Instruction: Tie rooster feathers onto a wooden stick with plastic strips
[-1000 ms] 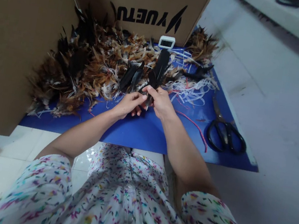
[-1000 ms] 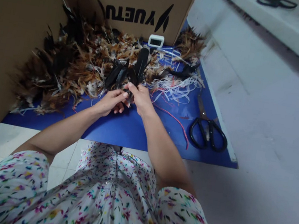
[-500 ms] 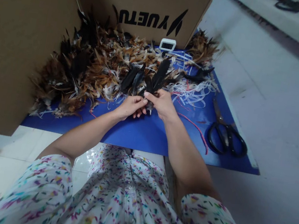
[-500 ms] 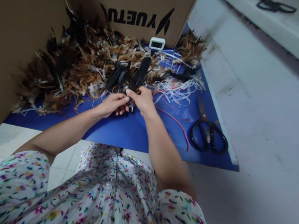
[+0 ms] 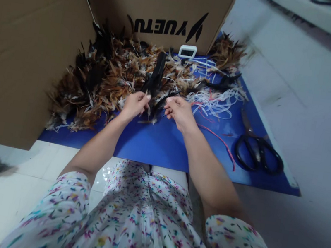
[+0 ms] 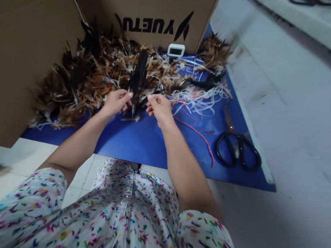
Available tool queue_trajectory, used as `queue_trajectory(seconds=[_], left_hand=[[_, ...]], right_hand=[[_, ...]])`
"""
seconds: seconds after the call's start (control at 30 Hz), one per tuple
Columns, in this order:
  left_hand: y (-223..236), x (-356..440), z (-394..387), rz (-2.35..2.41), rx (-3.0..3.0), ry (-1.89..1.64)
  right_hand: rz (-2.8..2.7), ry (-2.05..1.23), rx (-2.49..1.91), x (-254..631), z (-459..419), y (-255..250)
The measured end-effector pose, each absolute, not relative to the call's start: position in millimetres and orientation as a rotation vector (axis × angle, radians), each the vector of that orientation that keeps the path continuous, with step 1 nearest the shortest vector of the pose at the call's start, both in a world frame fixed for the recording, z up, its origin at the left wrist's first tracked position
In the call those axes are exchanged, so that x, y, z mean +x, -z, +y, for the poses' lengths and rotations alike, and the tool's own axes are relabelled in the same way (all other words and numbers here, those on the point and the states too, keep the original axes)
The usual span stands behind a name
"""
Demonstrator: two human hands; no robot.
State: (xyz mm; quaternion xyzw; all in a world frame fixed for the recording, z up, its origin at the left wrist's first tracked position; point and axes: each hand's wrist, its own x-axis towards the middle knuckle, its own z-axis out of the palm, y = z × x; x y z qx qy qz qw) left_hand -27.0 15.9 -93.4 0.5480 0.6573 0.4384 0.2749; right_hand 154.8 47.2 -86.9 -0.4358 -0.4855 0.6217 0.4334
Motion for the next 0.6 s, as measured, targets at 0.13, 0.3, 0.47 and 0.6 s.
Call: queue_trajectory(seconds=[0.13, 0.3, 0.47, 0.6], left_hand=[[89, -54, 23, 2.150, 1.766, -1.152], [85, -55, 16, 2.161, 1.957, -0.673], [83, -46, 7, 2.383, 1.983, -0.350], [80, -44, 3, 2.491, 1.959, -0.262]], right_hand=[[-1.217, -1.546, -1.092, 154, 45, 84], [-1.279, -1.485, -1.115, 154, 44, 83], [-1.327, -1.456, -1.101, 153, 43, 83], [-1.366, -1.433, -1.116, 152, 42, 86]])
